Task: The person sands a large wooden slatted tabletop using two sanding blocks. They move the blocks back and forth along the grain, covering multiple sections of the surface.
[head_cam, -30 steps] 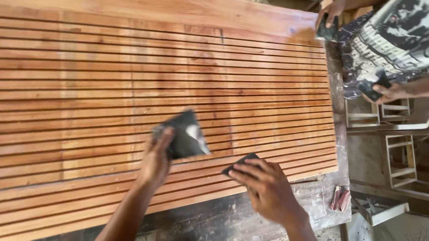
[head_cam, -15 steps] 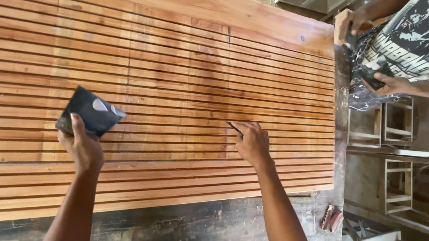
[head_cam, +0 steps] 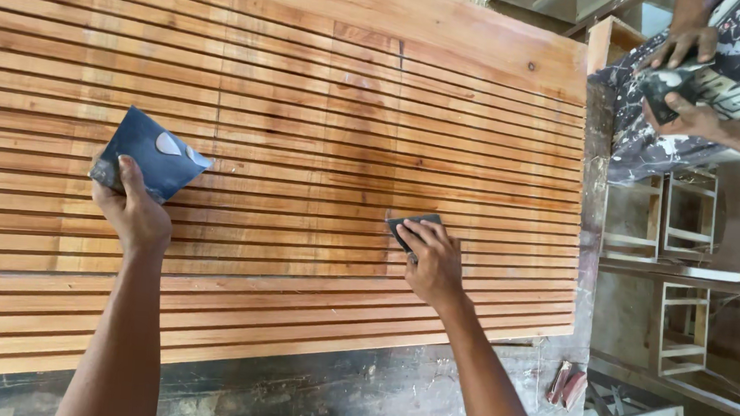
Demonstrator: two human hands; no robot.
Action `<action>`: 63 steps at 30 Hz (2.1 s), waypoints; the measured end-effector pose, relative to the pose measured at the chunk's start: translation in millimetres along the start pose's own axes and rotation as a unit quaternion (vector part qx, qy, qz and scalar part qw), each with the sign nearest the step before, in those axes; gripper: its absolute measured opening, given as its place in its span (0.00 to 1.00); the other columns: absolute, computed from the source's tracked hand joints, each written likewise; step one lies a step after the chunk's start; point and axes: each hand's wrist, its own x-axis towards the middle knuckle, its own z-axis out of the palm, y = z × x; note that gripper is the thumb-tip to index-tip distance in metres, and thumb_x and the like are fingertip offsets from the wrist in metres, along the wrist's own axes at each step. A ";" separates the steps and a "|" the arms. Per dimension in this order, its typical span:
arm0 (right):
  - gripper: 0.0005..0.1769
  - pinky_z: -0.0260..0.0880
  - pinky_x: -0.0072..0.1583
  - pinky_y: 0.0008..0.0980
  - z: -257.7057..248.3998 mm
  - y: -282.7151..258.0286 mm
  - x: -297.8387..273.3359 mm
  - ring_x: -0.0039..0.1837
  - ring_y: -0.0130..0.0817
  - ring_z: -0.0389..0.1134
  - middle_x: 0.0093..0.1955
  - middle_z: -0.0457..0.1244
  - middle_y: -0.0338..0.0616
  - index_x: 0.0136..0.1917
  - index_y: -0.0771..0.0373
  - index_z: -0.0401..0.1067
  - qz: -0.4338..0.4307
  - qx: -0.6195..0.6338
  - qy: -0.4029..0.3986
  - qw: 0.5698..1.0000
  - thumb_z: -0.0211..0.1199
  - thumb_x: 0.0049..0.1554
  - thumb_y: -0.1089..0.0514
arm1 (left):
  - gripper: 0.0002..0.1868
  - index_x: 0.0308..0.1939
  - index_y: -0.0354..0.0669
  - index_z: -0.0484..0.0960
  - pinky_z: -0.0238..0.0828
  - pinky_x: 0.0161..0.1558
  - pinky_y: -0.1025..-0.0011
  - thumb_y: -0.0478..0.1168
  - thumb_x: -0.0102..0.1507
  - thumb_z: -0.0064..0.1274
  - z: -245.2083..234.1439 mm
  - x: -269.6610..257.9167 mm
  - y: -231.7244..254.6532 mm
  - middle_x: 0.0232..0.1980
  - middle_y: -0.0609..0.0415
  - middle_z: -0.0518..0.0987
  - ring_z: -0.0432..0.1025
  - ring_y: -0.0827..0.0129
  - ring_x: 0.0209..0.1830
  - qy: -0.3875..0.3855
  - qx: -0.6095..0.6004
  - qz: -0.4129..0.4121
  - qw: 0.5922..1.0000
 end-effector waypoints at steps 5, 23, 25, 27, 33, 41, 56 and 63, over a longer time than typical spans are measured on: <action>0.24 0.71 0.63 0.39 -16.0 14.4 12.2 0.64 0.36 0.68 0.62 0.70 0.36 0.62 0.52 0.79 0.015 0.044 -0.005 0.999 0.63 0.53 0.65 | 0.13 0.56 0.37 0.72 0.69 0.49 0.76 0.45 0.79 0.48 7.3 3.0 5.0 0.50 0.58 0.75 0.68 0.76 0.47 -0.007 -0.005 0.017 1.000; 0.23 0.65 0.62 0.52 -6.6 -22.4 20.7 0.64 0.37 0.66 0.64 0.69 0.36 0.61 0.52 0.78 0.075 -0.031 -0.051 0.995 0.65 0.51 0.62 | 0.14 0.56 0.36 0.72 0.69 0.48 0.76 0.47 0.81 0.46 9.5 -1.9 19.7 0.51 0.58 0.72 0.67 0.77 0.47 -0.010 0.074 0.017 0.997; 0.20 0.69 0.62 0.46 -14.1 -12.8 19.8 0.63 0.38 0.68 0.62 0.70 0.35 0.59 0.50 0.79 0.073 -0.015 -0.089 0.993 0.65 0.53 0.60 | 0.14 0.57 0.36 0.72 0.70 0.48 0.77 0.46 0.81 0.46 8.0 -5.9 20.8 0.51 0.58 0.73 0.68 0.77 0.48 -0.010 0.077 0.017 0.997; 0.19 0.71 0.61 0.42 -18.3 -5.6 26.1 0.62 0.40 0.69 0.61 0.71 0.37 0.58 0.50 0.80 0.064 -0.001 -0.072 0.995 0.64 0.53 0.61 | 0.14 0.55 0.37 0.73 0.69 0.46 0.77 0.47 0.79 0.47 11.8 -1.9 21.1 0.49 0.58 0.75 0.68 0.77 0.45 -0.006 0.045 0.013 0.999; 0.20 0.72 0.61 0.40 -18.3 -2.6 33.4 0.62 0.39 0.70 0.59 0.71 0.39 0.57 0.51 0.80 0.080 0.009 -0.021 0.997 0.62 0.52 0.63 | 0.15 0.58 0.35 0.74 0.69 0.48 0.77 0.45 0.78 0.48 11.4 -1.2 16.1 0.49 0.58 0.75 0.68 0.77 0.46 -0.015 0.011 0.039 0.999; 0.21 0.70 0.61 0.45 -17.7 3.9 51.4 0.63 0.39 0.69 0.58 0.71 0.35 0.57 0.47 0.80 0.093 -0.002 -0.079 0.993 0.62 0.51 0.60 | 0.14 0.56 0.34 0.74 0.69 0.46 0.78 0.44 0.79 0.48 11.1 -0.7 11.9 0.48 0.57 0.76 0.68 0.77 0.45 -0.008 0.014 0.036 0.999; 0.22 0.72 0.58 0.46 -37.5 -0.5 119.4 0.56 0.46 0.72 0.52 0.72 0.40 0.53 0.32 0.83 0.131 -0.062 -0.286 0.947 0.53 0.57 0.55 | 0.13 0.55 0.36 0.74 0.69 0.44 0.78 0.45 0.78 0.47 13.7 -4.8 24.7 0.47 0.58 0.75 0.68 0.78 0.44 -0.016 0.016 0.021 1.000; 0.21 0.73 0.59 0.45 -36.8 -3.7 99.2 0.57 0.45 0.72 0.53 0.72 0.43 0.55 0.36 0.81 0.133 -0.062 -0.244 0.959 0.56 0.54 0.55 | 0.14 0.51 0.37 0.74 0.63 0.43 0.78 0.47 0.80 0.48 12.3 -1.9 22.0 0.43 0.60 0.70 0.63 0.79 0.41 -0.018 0.022 0.016 0.999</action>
